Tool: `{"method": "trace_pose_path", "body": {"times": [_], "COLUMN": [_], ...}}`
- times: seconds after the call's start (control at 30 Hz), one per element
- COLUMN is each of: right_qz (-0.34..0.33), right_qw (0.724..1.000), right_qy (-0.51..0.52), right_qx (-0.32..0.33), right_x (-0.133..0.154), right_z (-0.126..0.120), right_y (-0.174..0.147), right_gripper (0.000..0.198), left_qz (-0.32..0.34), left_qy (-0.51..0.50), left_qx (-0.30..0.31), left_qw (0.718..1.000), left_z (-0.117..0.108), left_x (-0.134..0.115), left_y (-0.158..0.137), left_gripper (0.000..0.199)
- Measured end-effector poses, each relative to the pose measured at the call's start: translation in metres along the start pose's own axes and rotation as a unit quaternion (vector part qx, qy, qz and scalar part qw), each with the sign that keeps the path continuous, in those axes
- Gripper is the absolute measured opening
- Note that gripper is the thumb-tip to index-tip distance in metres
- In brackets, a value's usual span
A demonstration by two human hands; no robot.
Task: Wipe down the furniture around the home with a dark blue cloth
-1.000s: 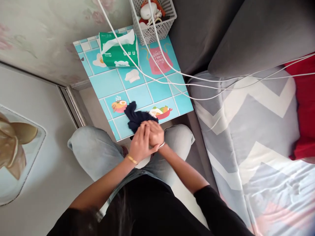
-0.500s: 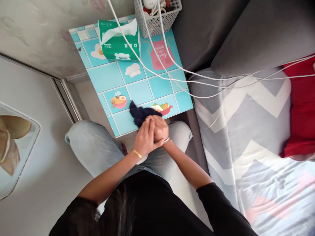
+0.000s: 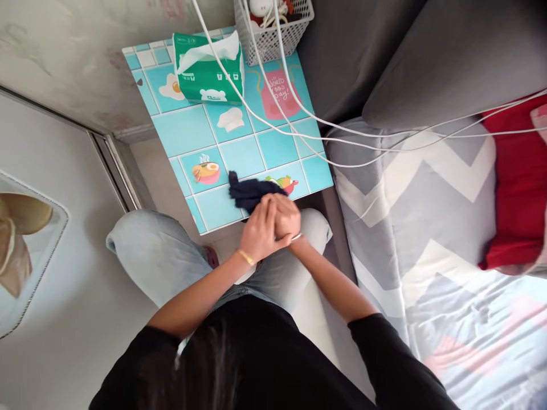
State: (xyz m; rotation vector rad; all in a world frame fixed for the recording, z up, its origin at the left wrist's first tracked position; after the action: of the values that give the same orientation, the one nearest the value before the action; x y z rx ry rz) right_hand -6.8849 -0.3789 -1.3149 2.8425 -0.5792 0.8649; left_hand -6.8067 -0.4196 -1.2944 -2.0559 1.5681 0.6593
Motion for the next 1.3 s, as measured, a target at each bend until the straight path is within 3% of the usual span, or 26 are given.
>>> {"method": "trace_pose_path", "body": {"times": [0.1, 0.17, 0.3, 0.37, 0.4, 0.47, 0.53, 0.6, 0.63, 0.7, 0.73, 0.83, 0.93, 1.03, 1.13, 1.23, 1.3], "right_qz": [0.071, 0.087, 0.09, 0.089, 0.088, 0.088, 0.089, 0.086, 0.086, 0.099, 0.108, 0.122, 0.102, 0.091, 0.143, 0.203, 0.216], "right_qw": [0.996, 0.992, 0.992, 0.993, 0.993, 0.994, 0.994, 0.994, 0.993, 0.987, 0.982, 0.966, 0.952, 0.901, 0.837, 0.818, 0.815], "right_qy": [-0.047, -0.069, -0.065, -0.046, -0.038, -0.025, -0.008, 0.022, 0.037, 0.055, 0.06, 0.087, 0.206, 0.383, 0.494, 0.517, 0.526], "right_qx": [-0.04, -0.057, -0.065, -0.062, -0.062, -0.063, -0.062, -0.061, -0.068, -0.111, -0.142, -0.209, -0.2, -0.18, -0.184, -0.151, -0.106], "right_x": [-0.046, -0.055, -0.045, -0.04, -0.039, -0.038, -0.039, -0.038, -0.038, -0.037, -0.035, -0.02, 0.01, 0.04, 0.047, 0.033, 0.023], "right_z": [-0.024, -0.028, -0.025, -0.027, -0.029, -0.033, -0.036, -0.04, -0.044, -0.058, -0.068, -0.094, -0.101, -0.087, -0.061, -0.035, -0.022], "right_y": [-0.006, -0.007, -0.005, -0.004, -0.003, -0.003, -0.002, -0.001, -0.002, -0.008, -0.014, -0.037, -0.056, -0.061, -0.054, -0.042, -0.035], "right_gripper": [0.035, 0.036, 0.033, 0.03, 0.029, 0.027, 0.025, 0.02, 0.015, 0.009, 0.012, 0.023, 0.03, 0.031, 0.025, 0.031, 0.036], "left_qz": [0.034, 0.045, 0.066, 0.019, -0.032, -0.167, -0.271, -0.303, -0.299, -0.273, -0.252, -0.145, -0.064, -0.087, -0.086, -0.092, -0.111], "left_qy": [-0.023, -0.035, -0.108, -0.202, -0.265, -0.391, -0.473, -0.51, -0.514, -0.486, -0.452, -0.349, -0.36, -0.363, -0.332, -0.293, -0.27], "left_qx": [0.033, 0.04, 0.005, -0.036, -0.059, -0.096, -0.115, -0.094, -0.071, -0.025, -0.018, -0.046, -0.038, -0.043, -0.056, -0.032, -0.038], "left_qw": [0.999, 0.998, 0.992, 0.979, 0.962, 0.9, 0.83, 0.8, 0.801, 0.83, 0.856, 0.924, 0.93, 0.927, 0.938, 0.951, 0.956], "left_z": [0.02, 0.02, 0.01, 0.014, 0.021, 0.045, 0.073, 0.091, 0.095, 0.088, 0.077, 0.025, -0.015, -0.037, -0.049, -0.051, -0.051], "left_x": [-0.019, -0.02, -0.009, 0.002, 0.01, 0.027, 0.038, 0.04, 0.039, 0.034, 0.031, 0.013, -0.006, -0.01, -0.011, -0.01, -0.005], "left_y": [0.047, 0.053, 0.012, -0.015, -0.026, -0.039, -0.039, -0.027, -0.019, -0.01, -0.011, -0.031, -0.061, -0.081, -0.084, -0.078, -0.076], "left_gripper": [0.101, 0.099, 0.066, 0.042, 0.032, 0.02, 0.031, 0.045, 0.042, 0.023, 0.018, 0.026, 0.03, 0.032, 0.037, 0.045, 0.034]}}
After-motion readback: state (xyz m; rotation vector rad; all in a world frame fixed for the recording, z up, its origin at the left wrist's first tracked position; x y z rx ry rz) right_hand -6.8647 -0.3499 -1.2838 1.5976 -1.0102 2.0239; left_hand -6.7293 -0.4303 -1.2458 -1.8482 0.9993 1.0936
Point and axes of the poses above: each hand's wrist, its own y-axis towards the middle knuckle, its own z-axis out of the palm, x = y × z, the point moved 6 cm from there along y, towards the middle knuckle, and after that the axes turned 11 degrees about x, right-handed, at the moved point
